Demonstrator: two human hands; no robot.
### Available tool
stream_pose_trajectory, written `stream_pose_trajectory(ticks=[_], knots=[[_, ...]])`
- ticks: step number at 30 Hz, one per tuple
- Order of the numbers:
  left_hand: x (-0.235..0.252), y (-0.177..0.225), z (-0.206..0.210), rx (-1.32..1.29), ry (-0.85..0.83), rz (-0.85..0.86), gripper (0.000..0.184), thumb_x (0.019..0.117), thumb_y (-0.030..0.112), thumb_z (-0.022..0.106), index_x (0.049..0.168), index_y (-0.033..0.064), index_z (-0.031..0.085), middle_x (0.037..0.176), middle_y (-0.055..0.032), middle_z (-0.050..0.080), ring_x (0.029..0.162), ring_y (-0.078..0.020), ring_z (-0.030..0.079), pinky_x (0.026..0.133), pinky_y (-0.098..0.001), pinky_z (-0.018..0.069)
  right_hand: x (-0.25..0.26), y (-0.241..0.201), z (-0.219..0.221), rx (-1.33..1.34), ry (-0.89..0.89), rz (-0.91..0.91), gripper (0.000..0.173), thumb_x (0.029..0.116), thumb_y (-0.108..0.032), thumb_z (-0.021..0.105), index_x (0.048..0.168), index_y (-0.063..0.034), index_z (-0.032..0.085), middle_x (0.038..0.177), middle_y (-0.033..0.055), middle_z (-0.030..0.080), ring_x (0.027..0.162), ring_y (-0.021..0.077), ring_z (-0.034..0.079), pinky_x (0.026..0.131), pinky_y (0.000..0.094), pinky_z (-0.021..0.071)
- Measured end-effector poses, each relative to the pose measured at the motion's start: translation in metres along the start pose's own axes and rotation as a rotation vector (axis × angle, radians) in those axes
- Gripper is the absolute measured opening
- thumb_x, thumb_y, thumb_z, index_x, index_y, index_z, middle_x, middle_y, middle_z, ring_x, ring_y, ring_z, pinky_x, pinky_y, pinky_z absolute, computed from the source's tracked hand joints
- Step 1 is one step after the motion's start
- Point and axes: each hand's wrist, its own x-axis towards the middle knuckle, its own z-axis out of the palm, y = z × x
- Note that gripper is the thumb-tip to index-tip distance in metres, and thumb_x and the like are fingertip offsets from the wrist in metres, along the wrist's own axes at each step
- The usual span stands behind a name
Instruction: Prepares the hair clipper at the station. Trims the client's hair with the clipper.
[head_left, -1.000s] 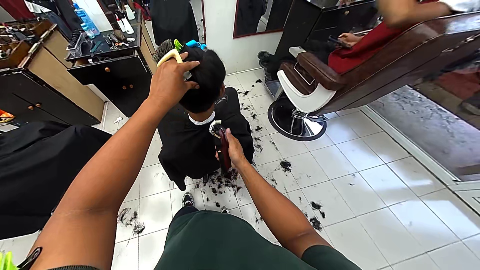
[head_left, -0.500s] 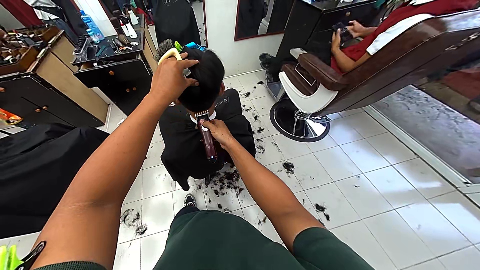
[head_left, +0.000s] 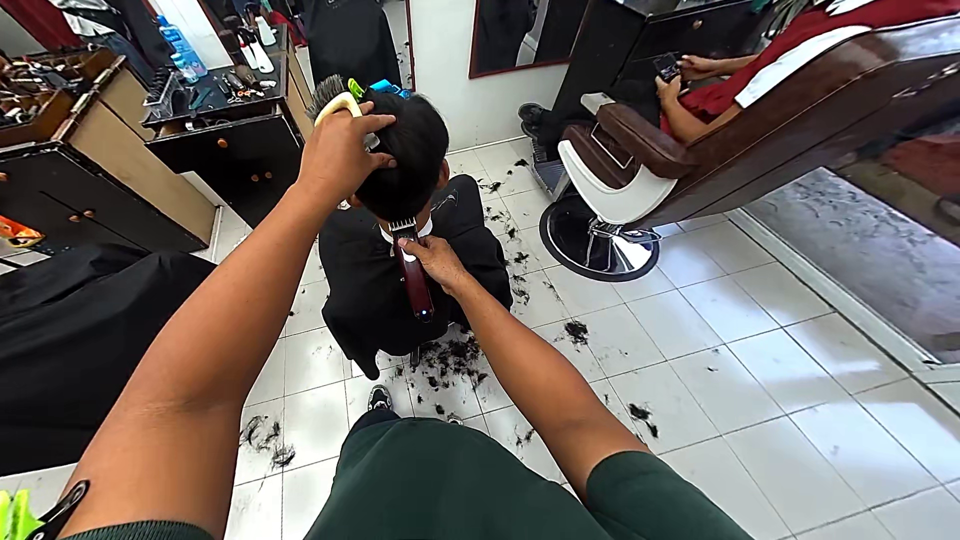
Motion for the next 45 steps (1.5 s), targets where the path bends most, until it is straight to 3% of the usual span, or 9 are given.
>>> stream_pose_trajectory(ticks=[6,11,16,20,25,30,35,40,45], knots=[[0.0,0.0,0.0,0.001,0.0,0.004,0.05,0.0939,0.028,0.075,0.142,0.0177,0.064,0.15,-0.0163,0.056,0.14,-0.038,0.051,0.114,-0.059,0.0382,-0.003,-0.001,0.006,0.036,0.033,-0.122,0.05,0.1027,-0.039,0.062,0.129,0.003,0.059,0.109,0.0189,0.069,0.098,0.0257,0.068,0.091,0.0466,0.0563],[0.0,-0.001,0.0,0.005,-0.006,0.003,0.05,0.0945,0.028,0.075,0.142,0.0179,0.063,0.149,-0.0164,0.056,0.141,-0.0367,0.05,0.115,-0.0587,0.0377,-0.003,-0.003,0.001,0.007,-0.001,0.017,0.052,0.103,-0.045,0.059,0.115,0.0054,0.063,0.102,0.0197,0.068,0.092,0.0271,0.067,0.086,0.0475,0.056],[0.0,-0.001,0.0,0.006,-0.011,0.003,0.05,0.0945,0.028,0.075,0.142,0.0183,0.063,0.15,-0.0155,0.056,0.141,-0.0369,0.05,0.115,-0.0587,0.0375,-0.003,-0.001,0.007,-0.016,0.049,-0.131,0.051,0.1024,-0.041,0.062,0.13,0.0023,0.059,0.111,0.0194,0.069,0.101,0.0271,0.069,0.094,0.0483,0.0555],[-0.001,0.001,-0.003,-0.008,-0.022,-0.01,0.052,0.0939,0.027,0.075,0.143,0.0178,0.063,0.15,-0.0169,0.055,0.141,-0.0388,0.05,0.114,-0.0605,0.0377,-0.003,-0.004,0.001,-0.01,0.002,0.029,0.052,0.103,-0.046,0.059,0.115,0.005,0.063,0.101,0.0197,0.068,0.09,0.0274,0.067,0.084,0.0481,0.0563],[0.001,0.0,-0.002,0.008,-0.029,-0.013,0.051,0.0946,0.03,0.075,0.143,0.0193,0.062,0.151,-0.0154,0.055,0.141,-0.0381,0.049,0.114,-0.0601,0.0375,-0.004,-0.004,0.005,0.031,0.035,-0.143,0.049,0.1038,-0.038,0.06,0.13,0.0026,0.059,0.111,0.019,0.069,0.099,0.0263,0.069,0.091,0.0473,0.0567],[0.001,0.001,-0.002,0.016,-0.032,-0.013,0.051,0.0949,0.03,0.074,0.143,0.0192,0.063,0.151,-0.015,0.055,0.142,-0.0379,0.049,0.115,-0.0596,0.0374,-0.004,-0.005,-0.003,0.039,-0.007,0.012,0.05,0.1054,-0.043,0.055,0.113,0.0054,0.064,0.099,0.0186,0.068,0.087,0.0257,0.068,0.082,0.0456,0.0577],[0.002,0.001,-0.002,0.023,-0.039,-0.023,0.051,0.0954,0.03,0.074,0.144,0.0197,0.062,0.152,-0.0142,0.054,0.141,-0.0373,0.049,0.115,-0.0584,0.0368,-0.004,-0.002,0.001,0.039,0.014,-0.173,0.048,0.104,-0.036,0.06,0.132,0.003,0.057,0.11,0.0188,0.069,0.097,0.0259,0.07,0.09,0.0472,0.0583],[0.002,0.0,-0.003,0.032,-0.042,-0.02,0.051,0.0955,0.031,0.074,0.144,0.0206,0.062,0.152,-0.0139,0.055,0.142,-0.0372,0.049,0.114,-0.0597,0.0374,-0.005,-0.004,-0.007,0.011,-0.007,0.023,0.051,0.1052,-0.045,0.055,0.11,0.0047,0.066,0.097,0.0181,0.069,0.087,0.0252,0.068,0.082,0.0459,0.0569],[0.002,0.002,-0.004,0.047,-0.047,-0.031,0.052,0.0954,0.032,0.074,0.145,0.0214,0.061,0.154,-0.0122,0.053,0.139,-0.0376,0.051,0.113,-0.0595,0.0386,-0.005,-0.003,0.0,0.009,0.047,-0.178,0.047,0.1046,-0.038,0.058,0.129,0.0029,0.059,0.107,0.019,0.07,0.096,0.0265,0.07,0.089,0.0475,0.0579]])
